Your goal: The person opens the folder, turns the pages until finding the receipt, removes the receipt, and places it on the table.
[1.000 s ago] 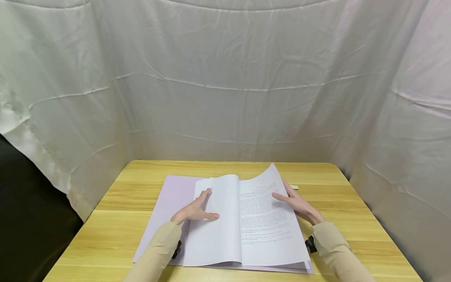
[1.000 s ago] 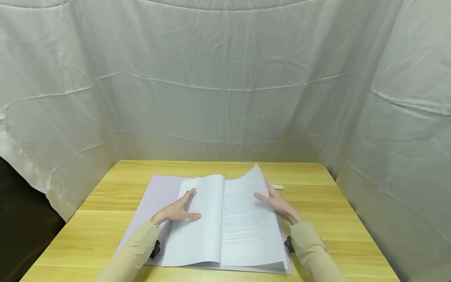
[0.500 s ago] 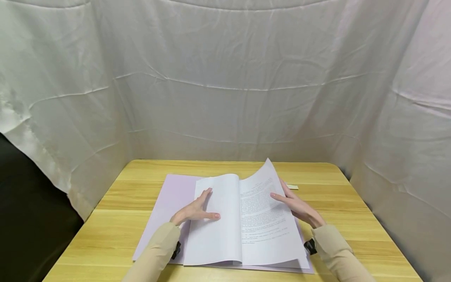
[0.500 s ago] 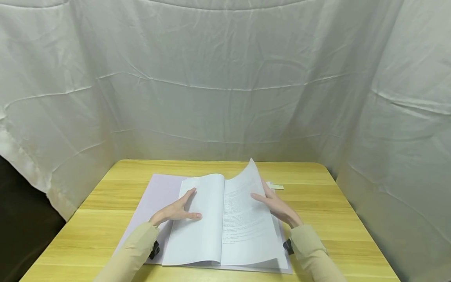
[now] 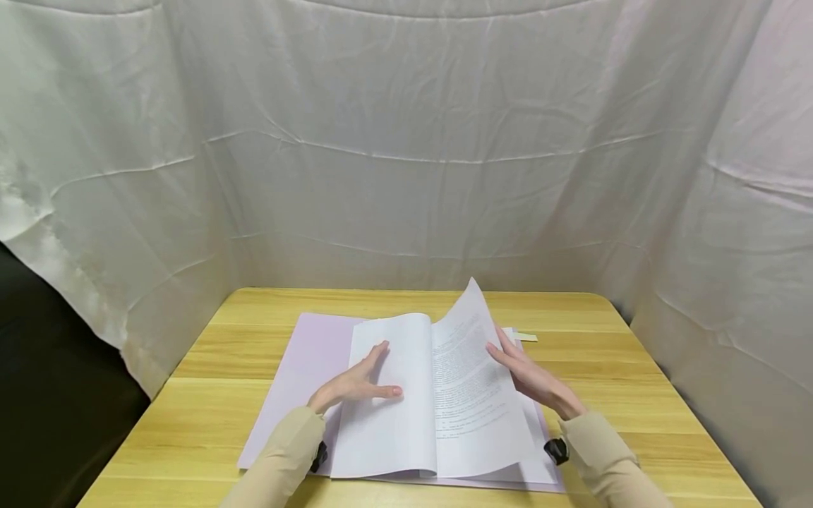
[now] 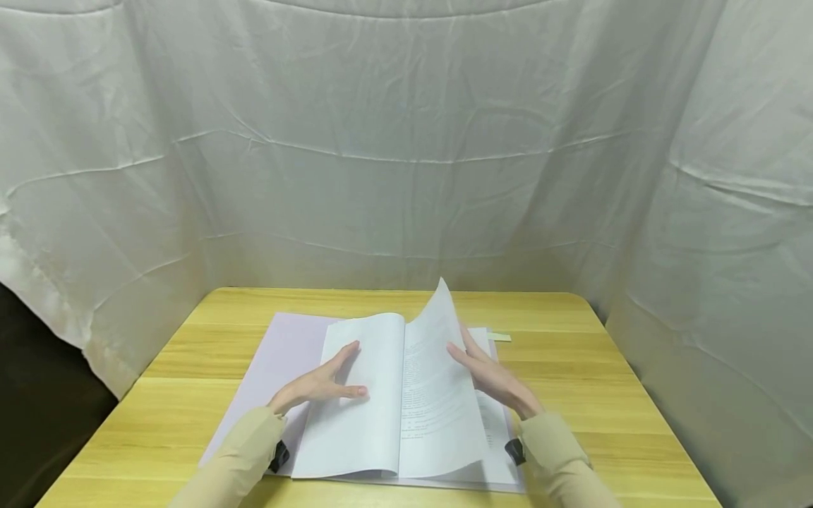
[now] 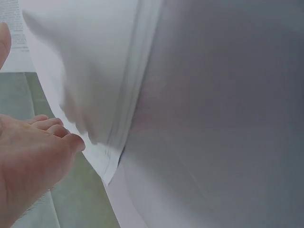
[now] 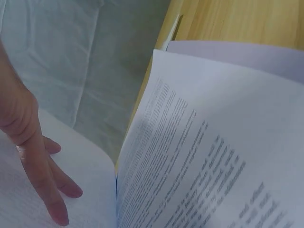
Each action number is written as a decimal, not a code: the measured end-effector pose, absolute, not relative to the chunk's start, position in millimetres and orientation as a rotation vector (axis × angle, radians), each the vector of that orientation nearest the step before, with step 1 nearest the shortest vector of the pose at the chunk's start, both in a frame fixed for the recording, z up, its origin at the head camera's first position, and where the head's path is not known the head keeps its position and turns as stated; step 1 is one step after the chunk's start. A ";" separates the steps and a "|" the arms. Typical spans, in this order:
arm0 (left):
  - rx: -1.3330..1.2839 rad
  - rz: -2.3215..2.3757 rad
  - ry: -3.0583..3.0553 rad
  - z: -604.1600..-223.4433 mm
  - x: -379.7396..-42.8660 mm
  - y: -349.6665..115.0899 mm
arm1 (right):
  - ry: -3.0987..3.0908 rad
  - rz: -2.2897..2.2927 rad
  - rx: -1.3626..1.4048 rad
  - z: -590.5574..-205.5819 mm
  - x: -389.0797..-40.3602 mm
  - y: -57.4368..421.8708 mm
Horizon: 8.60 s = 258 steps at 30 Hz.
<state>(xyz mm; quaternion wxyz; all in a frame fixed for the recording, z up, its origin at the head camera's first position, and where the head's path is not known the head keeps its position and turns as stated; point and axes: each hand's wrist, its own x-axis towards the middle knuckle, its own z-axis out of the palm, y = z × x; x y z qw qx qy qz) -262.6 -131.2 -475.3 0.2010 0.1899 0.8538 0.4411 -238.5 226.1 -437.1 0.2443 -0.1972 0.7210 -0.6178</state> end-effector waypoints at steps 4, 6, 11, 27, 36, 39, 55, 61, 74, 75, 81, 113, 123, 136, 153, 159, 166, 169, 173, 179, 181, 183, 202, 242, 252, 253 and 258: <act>0.543 1.246 2.372 -473.4 -260.6 -129.8 | 1.921 -1.674 -0.638 -436.6 -235.5 221.8; 0.549 1.255 2.364 -472.5 -259.8 -129.6 | 1.909 -1.674 -0.685 -436.3 -234.5 219.5; 0.556 1.295 2.342 -469.5 -257.8 -128.6 | 1.897 -1.677 -0.751 -434.9 -231.8 213.5; 0.708 1.498 2.194 -452.5 -252.8 -107.0 | 1.971 -1.622 -0.597 -430.2 -224.5 191.3; 0.696 1.698 1.948 -443.2 -249.5 -99.6 | 1.945 -1.611 -0.581 -435.1 -225.2 188.4; 0.674 1.782 1.858 -441.4 -249.6 -98.6 | 1.949 -1.600 -0.572 -437.1 -225.9 187.0; 0.344 1.911 2.023 -442.2 -255.6 -97.6 | 2.018 -1.499 -0.587 -445.7 -225.9 187.6; 0.265 1.875 2.149 -446.8 -257.6 -101.1 | 2.072 -1.456 -0.598 -449.1 -226.6 190.5; 0.180 1.687 2.310 -463.2 -267.5 -121.1 | 2.122 -1.394 -0.626 -460.2 -237.5 210.7; 0.187 1.681 2.317 -464.3 -268.4 -122.8 | 2.118 -1.398 -0.624 -461.3 -238.7 212.6; 0.230 1.611 2.382 -470.3 -273.0 -131.3 | 2.122 -1.405 -0.601 -466.0 -245.6 220.9; 0.223 0.816 2.903 -475.8 -280.6 -147.4 | 2.432 -1.198 -0.446 -473.9 -272.0 238.0; 0.421 0.843 2.875 -477.3 -284.8 -144.7 | 2.647 -1.155 -0.561 -480.4 -296.3 246.3; 0.553 0.928 2.499 -483.2 -289.2 -141.7 | 2.805 -1.122 -0.409 -488.9 -318.8 254.5; 0.464 0.892 2.480 -483.2 -288.4 -139.5 | 2.983 -1.120 -0.373 -494.5 -336.4 257.7; 0.465 0.890 2.476 -480.6 -287.5 -139.2 | 3.065 -1.128 -0.347 -494.1 -340.1 257.5; 0.479 0.877 2.485 -480.1 -286.4 -138.4 | 3.057 -1.190 -0.191 -491.2 -340.9 257.3; 0.485 0.868 2.490 -480.5 -286.0 -138.3 | 3.039 -1.222 -0.139 -490.8 -340.7 257.8; 0.485 0.860 2.497 -480.4 -286.1 -138.3 | 3.053 -1.232 -0.086 -491.3 -340.5 258.1; 0.479 0.858 2.497 -480.0 -285.7 -137.7 | 3.096 -1.214 -0.075 -491.8 -339.6 259.5; 0.480 0.858 2.497 -479.8 -285.5 -137.6 | 3.094 -1.223 -0.077 -491.9 -339.2 259.6; 0.483 0.854 2.499 -479.7 -285.5 -137.4 | 3.087 -1.232 -0.085 -491.1 -337.8 259.3; 0.554 0.894 2.501 -486.8 -283.3 -139.5 | 2.719 -1.457 -0.321 -483.8 -306.6 260.1; 0.673 1.037 2.457 -476.9 -263.0 -135.0 | 2.212 -1.622 -0.429 -465.1 -234.2 259.4; 0.623 1.081 2.419 -473.3 -256.9 -135.8 | 2.053 -1.630 -0.608 -448.3 -226.7 244.5; 0.616 1.084 2.415 -473.1 -256.3 -135.9 | 2.065 -1.621 -0.602 -446.9 -226.0 243.1; 0.587 1.113 2.388 -471.8 -254.8 -135.8 | 2.088 -1.583 -0.593 -443.2 -223.8 237.2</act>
